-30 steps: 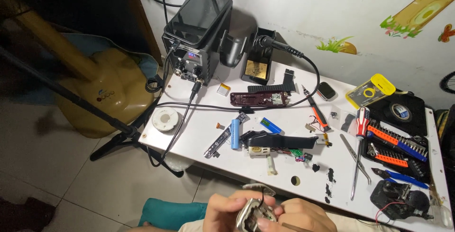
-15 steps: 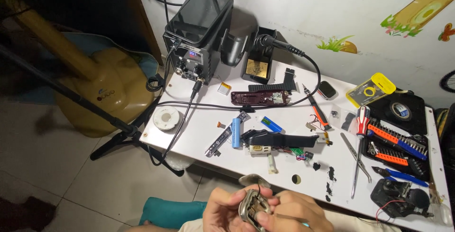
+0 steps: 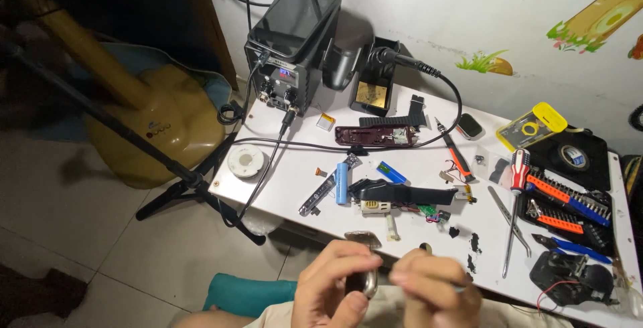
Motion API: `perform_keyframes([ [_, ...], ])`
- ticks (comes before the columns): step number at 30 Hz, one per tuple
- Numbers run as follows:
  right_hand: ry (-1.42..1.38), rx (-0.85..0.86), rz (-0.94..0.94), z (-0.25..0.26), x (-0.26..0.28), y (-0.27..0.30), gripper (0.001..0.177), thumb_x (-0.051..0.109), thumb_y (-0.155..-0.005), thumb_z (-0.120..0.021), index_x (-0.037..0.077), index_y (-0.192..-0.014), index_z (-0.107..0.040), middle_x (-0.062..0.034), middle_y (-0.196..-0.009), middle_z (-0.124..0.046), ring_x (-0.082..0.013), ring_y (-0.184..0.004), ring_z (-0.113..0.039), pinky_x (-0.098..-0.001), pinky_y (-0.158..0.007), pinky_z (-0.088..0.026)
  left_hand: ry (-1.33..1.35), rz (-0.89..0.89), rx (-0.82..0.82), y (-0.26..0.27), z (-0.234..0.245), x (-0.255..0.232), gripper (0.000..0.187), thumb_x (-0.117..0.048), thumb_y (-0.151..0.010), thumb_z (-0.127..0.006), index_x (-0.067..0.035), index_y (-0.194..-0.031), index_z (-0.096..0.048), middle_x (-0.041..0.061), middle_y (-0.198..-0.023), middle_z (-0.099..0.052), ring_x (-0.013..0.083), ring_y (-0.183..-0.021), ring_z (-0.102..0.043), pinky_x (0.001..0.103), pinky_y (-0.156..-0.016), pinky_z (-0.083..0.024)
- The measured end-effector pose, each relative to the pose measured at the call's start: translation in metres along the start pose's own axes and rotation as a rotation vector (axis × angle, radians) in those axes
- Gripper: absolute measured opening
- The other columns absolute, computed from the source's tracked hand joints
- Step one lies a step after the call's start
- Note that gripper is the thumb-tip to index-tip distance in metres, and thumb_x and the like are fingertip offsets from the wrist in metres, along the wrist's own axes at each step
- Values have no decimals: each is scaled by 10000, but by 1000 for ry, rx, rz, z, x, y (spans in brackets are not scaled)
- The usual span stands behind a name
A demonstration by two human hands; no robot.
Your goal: The person is repairing a small electronic device, likely a smartwatch, at a cluttered workbench. They use a small blue tool to pry open the device's casing and manipulate internal components. Later, they use a screwdriver to work on the device's internals.
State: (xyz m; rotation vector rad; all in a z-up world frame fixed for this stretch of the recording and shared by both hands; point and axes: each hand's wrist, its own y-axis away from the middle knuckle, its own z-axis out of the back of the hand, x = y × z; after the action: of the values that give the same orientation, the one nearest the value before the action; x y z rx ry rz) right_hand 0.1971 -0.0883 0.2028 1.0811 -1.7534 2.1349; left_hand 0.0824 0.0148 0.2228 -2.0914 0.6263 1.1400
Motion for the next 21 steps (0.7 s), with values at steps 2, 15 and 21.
perform_keyframes([
  [2, 9, -64, -39, 19, -9, -4, 46, 62, -1069, -692, 105, -1054, -698, -147, -928, -610, -187, -620, -625, -287, -575, -600, -77, 0, -16, 4, 2, -1, 549, -535, -1111, -670, -31, -1278, -807, 198, -1184, -796, 269, -1056, -760, 349, -840, -588],
  [15, 834, 816, -793, 94, -21, -87, 937, 414, -875, -885, 420, -1728, -498, 28, -992, -764, -134, -508, -709, -320, -640, -710, 260, 283, -281, 18, 25, 29, 687, -595, -1006, -762, 56, -1225, -758, 196, -1126, -690, 248, -910, -655, 321, -774, -503],
  [21, 806, 432, -750, 137, -46, -111, 858, 80, -973, -810, 173, -1772, -512, -68, -940, -818, -198, -571, -550, -343, -642, -492, 386, 318, -289, 22, 35, 42, 670, -530, -1000, -796, 104, -1203, -722, 223, -1111, -673, 279, -934, -737, 326, -784, -598],
])
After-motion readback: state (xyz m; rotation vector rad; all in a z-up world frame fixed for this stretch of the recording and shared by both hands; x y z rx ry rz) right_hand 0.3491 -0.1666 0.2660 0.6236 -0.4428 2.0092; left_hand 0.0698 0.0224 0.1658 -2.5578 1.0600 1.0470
